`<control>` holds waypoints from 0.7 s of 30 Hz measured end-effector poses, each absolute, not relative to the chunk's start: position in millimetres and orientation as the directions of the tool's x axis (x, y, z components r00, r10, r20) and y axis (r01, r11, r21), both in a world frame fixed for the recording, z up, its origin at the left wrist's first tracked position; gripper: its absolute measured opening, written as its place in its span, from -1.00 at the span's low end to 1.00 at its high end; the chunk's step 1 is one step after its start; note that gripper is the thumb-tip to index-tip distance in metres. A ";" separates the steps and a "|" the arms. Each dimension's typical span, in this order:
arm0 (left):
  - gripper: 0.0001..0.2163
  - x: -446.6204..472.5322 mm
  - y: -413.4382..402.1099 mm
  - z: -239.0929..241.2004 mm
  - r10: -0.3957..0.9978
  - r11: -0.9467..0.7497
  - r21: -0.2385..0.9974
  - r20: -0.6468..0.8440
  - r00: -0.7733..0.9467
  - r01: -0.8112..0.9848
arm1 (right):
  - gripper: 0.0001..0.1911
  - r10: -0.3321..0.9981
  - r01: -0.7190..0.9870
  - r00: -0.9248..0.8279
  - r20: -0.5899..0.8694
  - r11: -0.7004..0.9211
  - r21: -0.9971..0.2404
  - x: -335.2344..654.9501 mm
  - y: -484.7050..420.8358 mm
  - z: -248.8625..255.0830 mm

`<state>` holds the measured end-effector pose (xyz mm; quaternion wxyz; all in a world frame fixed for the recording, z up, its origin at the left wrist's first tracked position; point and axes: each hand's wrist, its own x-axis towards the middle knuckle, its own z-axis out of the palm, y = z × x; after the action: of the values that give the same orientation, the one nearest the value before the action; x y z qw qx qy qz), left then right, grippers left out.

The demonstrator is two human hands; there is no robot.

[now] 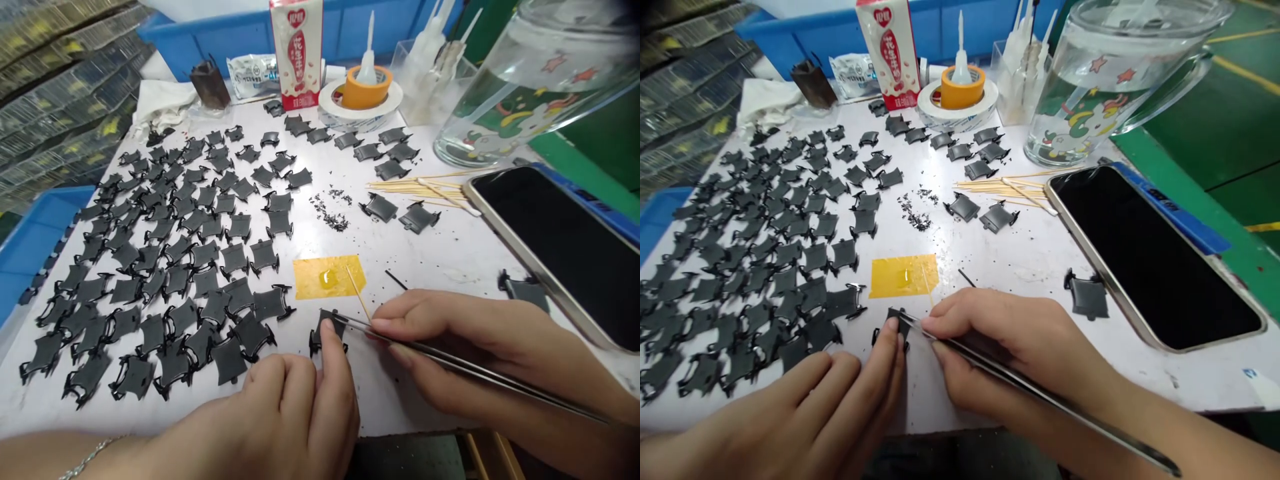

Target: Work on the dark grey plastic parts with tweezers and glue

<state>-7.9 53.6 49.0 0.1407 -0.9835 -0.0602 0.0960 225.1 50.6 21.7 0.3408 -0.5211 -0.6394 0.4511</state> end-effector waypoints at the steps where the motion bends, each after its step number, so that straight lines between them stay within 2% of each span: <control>1: -0.59 -8.0 54.1 50.6 0.142 -0.953 -0.290 -0.191 0.971 0.082 | -0.95 0.975 0.363 -0.222 -0.028 0.057 -0.930 226.0 50.2 21.6; 3: -0.59 -9.2 55.2 51.0 0.154 -0.949 -0.301 -0.190 0.970 0.092 | -0.94 0.981 0.363 -0.195 -0.002 0.070 -0.929 227.2 48.7 21.1; 10: -0.68 -13.9 55.9 48.2 0.233 -0.925 -0.291 0.077 0.969 0.245 | -0.93 0.992 0.360 0.002 0.129 0.120 -0.925 229.4 42.2 18.2; 13: -0.70 -17.9 66.7 60.7 0.248 -0.909 -0.297 0.180 0.952 0.293 | -0.90 0.989 0.332 0.073 0.130 0.099 -0.938 229.7 42.3 20.0; 15: -0.71 -25.3 84.3 71.2 0.338 -0.880 -0.265 0.230 0.912 0.393 | -0.86 0.988 0.331 0.116 0.100 0.057 -0.942 229.6 43.2 23.1; 18: -0.74 -39.8 121.5 81.2 0.613 -0.742 -0.209 0.176 0.770 0.638 | -0.74 0.987 0.324 0.153 0.058 0.005 -0.946 230.0 43.8 26.4; 21: -0.76 -48.1 154.8 79.6 0.698 -0.670 -0.231 0.128 0.705 0.706 | -0.68 0.990 0.282 0.141 0.015 -0.025 -0.959 230.5 43.8 25.2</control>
<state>-48.1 154.8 79.6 0.1323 -0.9137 -0.3840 -0.0143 230.5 43.8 25.2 0.4563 -0.6018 -0.5282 0.3880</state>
